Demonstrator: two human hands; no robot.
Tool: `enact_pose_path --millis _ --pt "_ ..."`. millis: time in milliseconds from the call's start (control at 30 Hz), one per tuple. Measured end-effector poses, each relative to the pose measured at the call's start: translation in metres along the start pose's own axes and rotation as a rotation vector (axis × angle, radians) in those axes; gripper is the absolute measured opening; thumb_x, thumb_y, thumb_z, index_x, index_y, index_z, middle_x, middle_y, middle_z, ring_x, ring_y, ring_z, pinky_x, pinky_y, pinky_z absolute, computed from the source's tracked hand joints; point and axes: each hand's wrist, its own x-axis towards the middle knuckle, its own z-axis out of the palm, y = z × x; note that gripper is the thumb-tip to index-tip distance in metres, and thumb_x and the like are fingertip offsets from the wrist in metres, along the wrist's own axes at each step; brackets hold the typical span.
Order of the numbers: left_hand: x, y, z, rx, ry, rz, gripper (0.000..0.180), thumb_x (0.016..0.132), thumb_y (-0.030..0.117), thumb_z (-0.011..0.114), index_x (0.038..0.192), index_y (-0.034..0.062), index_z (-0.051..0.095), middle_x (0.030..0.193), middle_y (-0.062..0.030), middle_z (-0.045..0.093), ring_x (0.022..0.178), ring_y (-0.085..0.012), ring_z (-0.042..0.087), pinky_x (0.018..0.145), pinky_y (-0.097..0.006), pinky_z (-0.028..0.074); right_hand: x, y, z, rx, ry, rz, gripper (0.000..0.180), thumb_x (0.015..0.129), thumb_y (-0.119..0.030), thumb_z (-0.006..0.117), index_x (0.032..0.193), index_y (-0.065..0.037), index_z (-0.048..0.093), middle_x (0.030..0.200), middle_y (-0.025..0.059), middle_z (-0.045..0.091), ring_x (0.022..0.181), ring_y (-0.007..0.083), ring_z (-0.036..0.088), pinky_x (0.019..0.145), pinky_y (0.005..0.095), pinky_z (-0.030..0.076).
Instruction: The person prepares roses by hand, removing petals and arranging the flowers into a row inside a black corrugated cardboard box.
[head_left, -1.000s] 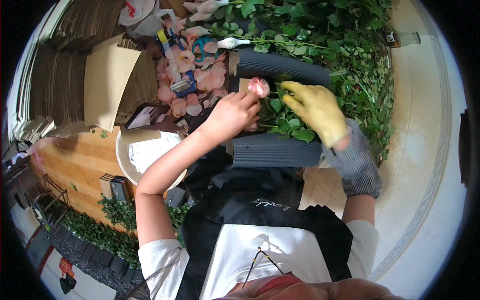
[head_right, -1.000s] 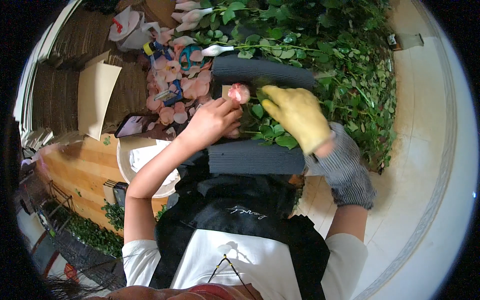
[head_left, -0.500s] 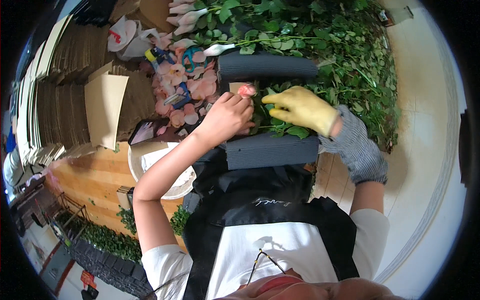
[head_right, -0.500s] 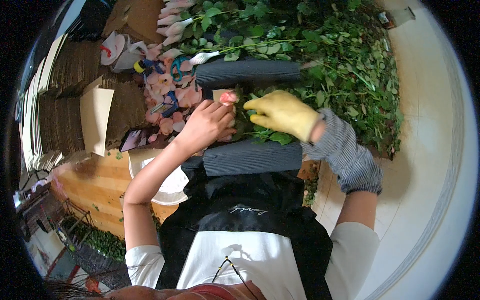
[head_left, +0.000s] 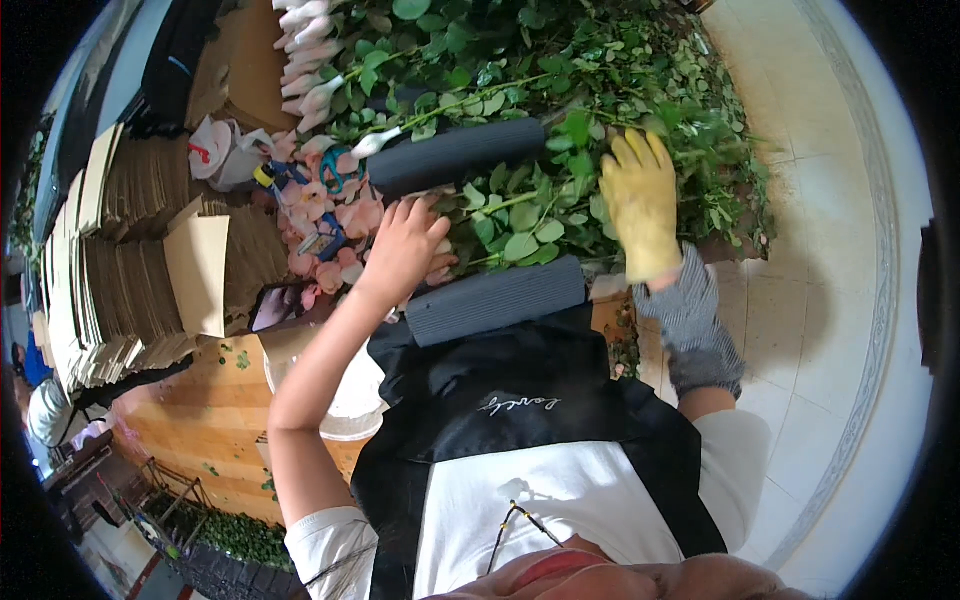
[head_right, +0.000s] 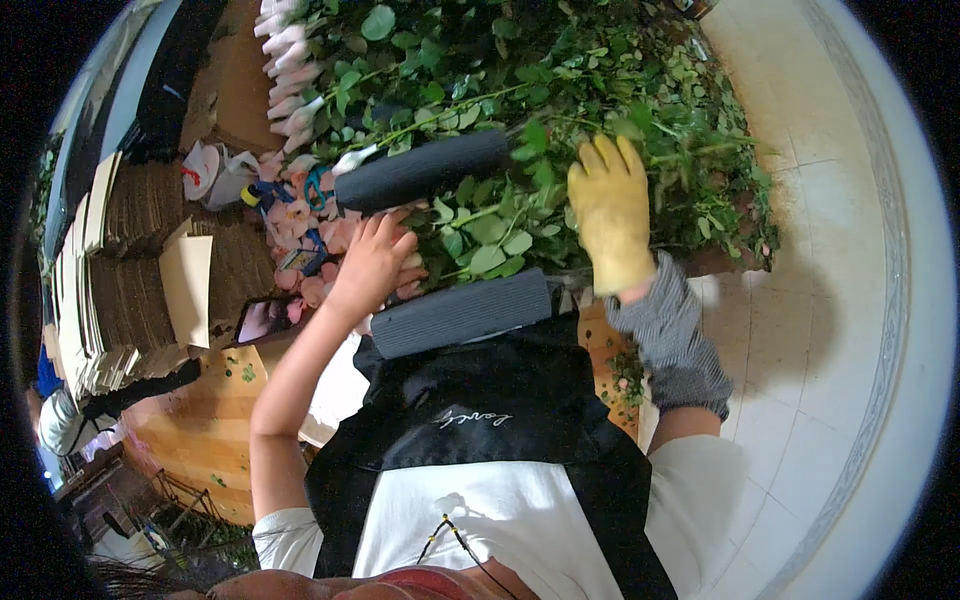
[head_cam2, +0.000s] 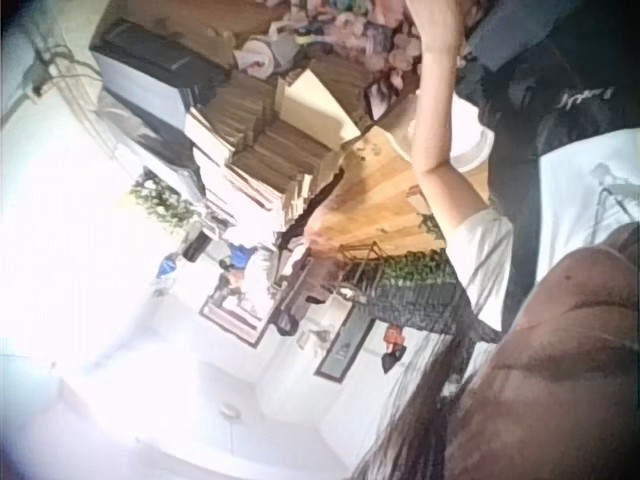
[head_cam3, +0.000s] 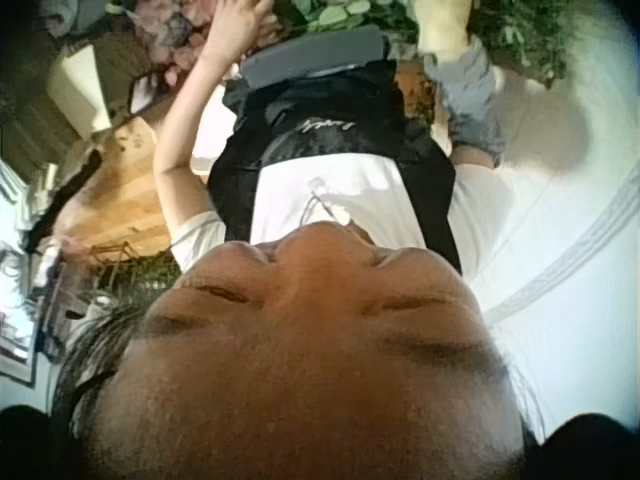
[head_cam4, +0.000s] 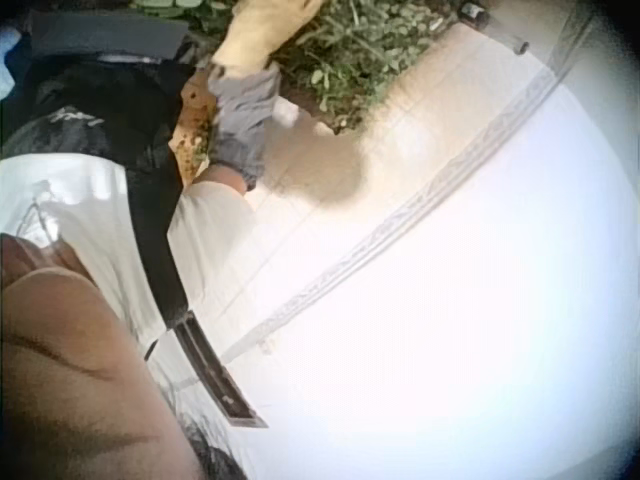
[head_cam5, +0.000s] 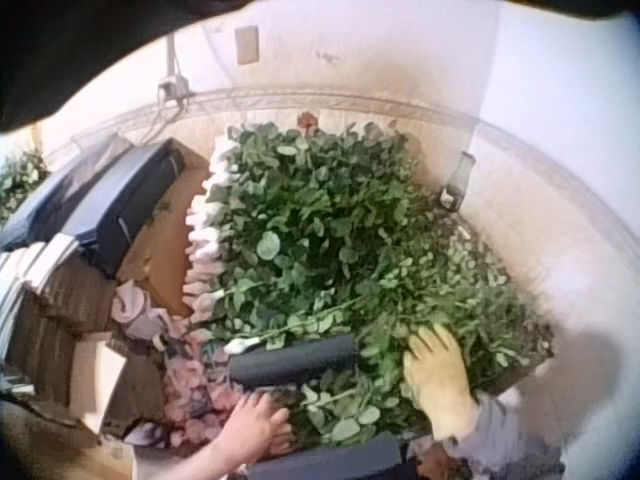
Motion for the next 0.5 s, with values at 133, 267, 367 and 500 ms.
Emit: enact_pose_path --millis 133,267,367,500 --pt "-0.004 0.013 0.014 -0.083 0.104 -0.099 0.047 0.073 0.027 0.084 0.107 0.0037 0.061 0.134 -0.0181 0.051 0.119 -0.0381 0.051 0.099 -0.049 0.046 -0.052 -0.018 0.061 0.744 -0.04 0.727 0.024 0.085 -0.018 0.069 0.108 -0.011 0.07 0.12 0.0089 0.069 0.123 0.0304 0.058 0.115 0.0473 0.037" --pt "-0.012 0.007 0.021 -0.191 0.11 -0.132 0.047 0.075 0.029 0.083 0.107 0.0048 0.061 0.136 -0.019 0.048 0.119 -0.0384 0.051 0.1 -0.05 0.045 -0.069 0.005 0.098 0.805 -0.011 0.136 0.029 0.09 -0.012 0.071 0.118 -0.005 0.067 0.11 0.0165 0.071 0.105 0.0376 0.064 0.099 0.0476 0.049" --pt "-0.022 0.004 0.017 -0.166 0.089 -0.178 0.049 0.078 0.033 0.082 0.113 0.0054 0.061 0.126 -0.0196 0.051 0.115 -0.0412 0.05 0.096 -0.051 0.045 -0.028 0.005 0.047 0.731 0.143 0.193 0.037 0.09 -0.013 0.07 0.125 -0.002 0.064 0.118 0.0199 0.068 0.108 0.0384 0.062 0.094 0.0454 0.05" --pt "-0.007 0.008 0.004 -0.096 0.111 -0.117 0.048 0.076 0.035 0.083 0.108 0.0066 0.062 0.12 -0.0197 0.051 0.112 -0.0394 0.05 0.095 -0.05 0.044 -0.033 -0.002 0.102 0.733 0.037 0.088 0.023 0.086 -0.013 0.07 0.105 -0.001 0.064 0.088 0.0176 0.064 0.084 0.0379 0.06 0.075 0.0482 0.049"
